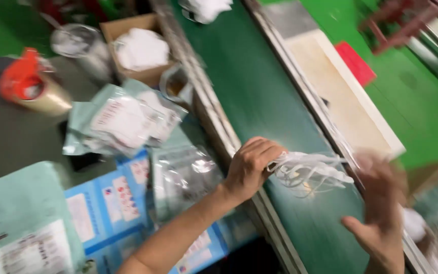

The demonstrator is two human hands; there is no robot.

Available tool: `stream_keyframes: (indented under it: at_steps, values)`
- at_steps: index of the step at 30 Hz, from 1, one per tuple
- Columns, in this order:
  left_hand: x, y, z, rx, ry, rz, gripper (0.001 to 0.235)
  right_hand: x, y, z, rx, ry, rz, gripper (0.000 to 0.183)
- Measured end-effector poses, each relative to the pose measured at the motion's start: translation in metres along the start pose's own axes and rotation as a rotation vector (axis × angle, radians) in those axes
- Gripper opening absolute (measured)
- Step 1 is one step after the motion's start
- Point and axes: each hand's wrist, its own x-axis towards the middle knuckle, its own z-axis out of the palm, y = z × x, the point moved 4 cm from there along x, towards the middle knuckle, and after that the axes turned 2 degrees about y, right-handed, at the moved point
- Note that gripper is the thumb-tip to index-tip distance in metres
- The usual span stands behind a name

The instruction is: Packing face masks into individual plastic bags on a manufacturing line.

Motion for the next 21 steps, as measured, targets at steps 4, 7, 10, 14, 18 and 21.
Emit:
stream_keyframes:
  at_steps: [4, 7, 10, 14, 18, 21]
  values:
    - [-0.03, 0.032, 0.074, -0.179, -0.227, 0.039, 0.044, -0.073, 0.027, -0.006, -0.284, 0.204, 0.099, 0.114]
    - [-0.044, 0.043, 0.106, -0.243, -0.315, 0.037, 0.111, -0.125, 0.101, 0.026, 0.105, 0.138, 0.551, 0.126]
    - [-0.055, 0.035, 0.118, -0.188, -0.446, -0.067, 0.144, -0.11, 0.089, 0.032, 0.176, 0.435, 0.425, 0.101]
    - [-0.083, 0.041, 0.121, -0.366, -0.479, -0.076, 0.129, -0.114, 0.062, 0.042, -0.127, 0.257, -0.105, 0.106]
    - [-0.077, 0.03, 0.131, -0.201, -0.442, -0.087, 0.119, -0.118, 0.094, 0.045, 0.295, 0.392, 0.253, 0.111]
    - [-0.088, 0.035, 0.121, -0.157, -0.621, -0.344, 0.105, -0.138, 0.122, 0.063, 0.496, 0.343, 0.184, 0.097]
